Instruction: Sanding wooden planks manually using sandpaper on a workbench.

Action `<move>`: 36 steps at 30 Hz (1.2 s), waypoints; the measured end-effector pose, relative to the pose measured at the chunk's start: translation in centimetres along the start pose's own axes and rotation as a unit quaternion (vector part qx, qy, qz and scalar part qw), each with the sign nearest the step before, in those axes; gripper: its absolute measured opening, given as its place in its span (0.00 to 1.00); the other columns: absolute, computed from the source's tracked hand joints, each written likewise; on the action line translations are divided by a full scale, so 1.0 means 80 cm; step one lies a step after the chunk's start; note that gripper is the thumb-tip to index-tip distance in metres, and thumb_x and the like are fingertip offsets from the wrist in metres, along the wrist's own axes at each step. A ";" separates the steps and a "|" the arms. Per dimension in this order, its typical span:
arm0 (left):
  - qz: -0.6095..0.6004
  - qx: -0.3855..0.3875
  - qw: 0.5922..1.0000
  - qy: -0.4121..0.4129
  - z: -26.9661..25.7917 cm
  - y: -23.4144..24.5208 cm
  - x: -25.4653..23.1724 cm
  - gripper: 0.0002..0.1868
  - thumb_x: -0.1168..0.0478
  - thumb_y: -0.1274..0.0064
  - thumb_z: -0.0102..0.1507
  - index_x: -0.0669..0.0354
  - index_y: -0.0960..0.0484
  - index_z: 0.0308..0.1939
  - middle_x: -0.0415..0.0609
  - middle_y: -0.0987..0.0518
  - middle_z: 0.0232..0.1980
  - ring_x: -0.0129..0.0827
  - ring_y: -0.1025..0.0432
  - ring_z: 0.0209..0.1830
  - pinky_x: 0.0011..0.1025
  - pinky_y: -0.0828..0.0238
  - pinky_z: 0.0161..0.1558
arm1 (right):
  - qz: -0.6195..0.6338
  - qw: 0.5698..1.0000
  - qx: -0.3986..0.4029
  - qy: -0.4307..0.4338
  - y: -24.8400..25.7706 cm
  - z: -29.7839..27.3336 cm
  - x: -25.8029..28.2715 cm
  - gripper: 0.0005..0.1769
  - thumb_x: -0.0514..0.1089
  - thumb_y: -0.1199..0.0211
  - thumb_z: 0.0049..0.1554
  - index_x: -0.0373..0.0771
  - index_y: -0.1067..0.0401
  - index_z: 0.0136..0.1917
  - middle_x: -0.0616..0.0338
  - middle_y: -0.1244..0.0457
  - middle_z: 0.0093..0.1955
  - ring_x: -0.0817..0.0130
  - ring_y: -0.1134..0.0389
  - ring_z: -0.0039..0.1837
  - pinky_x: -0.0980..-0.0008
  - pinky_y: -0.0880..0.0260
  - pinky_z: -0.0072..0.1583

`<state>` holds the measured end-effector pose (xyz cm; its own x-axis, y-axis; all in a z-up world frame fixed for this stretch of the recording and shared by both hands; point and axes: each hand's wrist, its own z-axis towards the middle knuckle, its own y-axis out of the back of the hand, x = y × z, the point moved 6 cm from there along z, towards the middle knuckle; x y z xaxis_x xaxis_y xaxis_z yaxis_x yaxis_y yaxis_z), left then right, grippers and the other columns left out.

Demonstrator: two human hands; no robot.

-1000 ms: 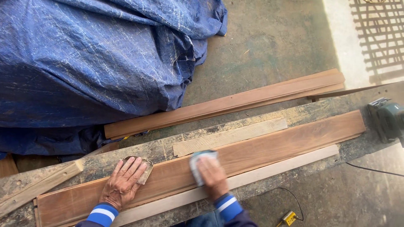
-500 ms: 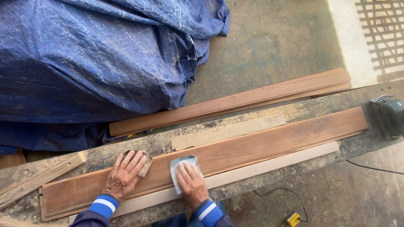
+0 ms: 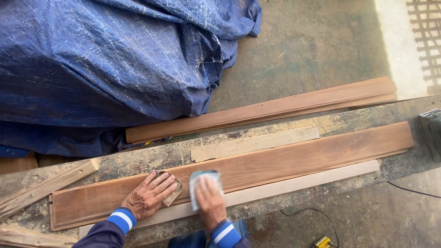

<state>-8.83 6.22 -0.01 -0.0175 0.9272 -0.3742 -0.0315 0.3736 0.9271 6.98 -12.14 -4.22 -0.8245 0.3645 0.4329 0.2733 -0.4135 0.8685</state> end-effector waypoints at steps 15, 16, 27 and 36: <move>-0.014 -0.004 1.000 0.002 0.004 0.003 0.004 0.35 0.52 0.42 0.59 0.47 0.31 0.70 0.47 0.34 0.74 0.41 0.43 0.75 0.49 0.53 0.73 | -0.071 0.990 -0.098 -0.073 0.037 0.025 -0.028 0.23 0.33 0.43 0.57 0.38 0.28 0.66 0.45 0.32 0.66 0.51 0.29 0.66 0.51 0.27 0.66; -0.014 -0.003 1.000 0.002 0.003 0.002 0.002 0.35 0.52 0.42 0.59 0.47 0.31 0.70 0.47 0.34 0.74 0.41 0.43 0.75 0.49 0.53 0.73 | -0.071 0.990 -0.098 -0.074 0.042 0.018 -0.016 0.23 0.33 0.43 0.57 0.38 0.28 0.66 0.45 0.32 0.66 0.51 0.29 0.66 0.51 0.27 0.66; -0.007 -0.018 1.000 -0.005 0.002 0.005 0.003 0.35 0.51 0.43 0.59 0.47 0.31 0.70 0.46 0.34 0.74 0.41 0.43 0.75 0.49 0.52 0.73 | -0.197 0.905 -0.014 -0.376 0.127 -0.032 -0.290 0.13 0.46 0.44 0.68 0.43 0.23 0.61 0.51 0.28 0.55 0.58 0.25 0.50 0.61 0.21 0.51; -0.013 -0.012 1.000 -0.005 0.003 0.000 0.005 0.35 0.49 0.45 0.60 0.46 0.32 0.71 0.46 0.35 0.74 0.40 0.44 0.75 0.49 0.54 0.73 | -0.016 0.998 -0.052 0.026 0.053 -0.005 -0.062 0.19 0.43 0.36 0.58 0.42 0.25 0.63 0.52 0.31 0.64 0.55 0.28 0.63 0.47 0.31 0.68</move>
<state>-8.61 6.55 -0.18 -0.0059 0.9172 -0.3983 -0.0566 0.3974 0.9159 11.98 -16.03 -2.81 -0.8575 0.3355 0.3900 0.1958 -0.4883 0.8504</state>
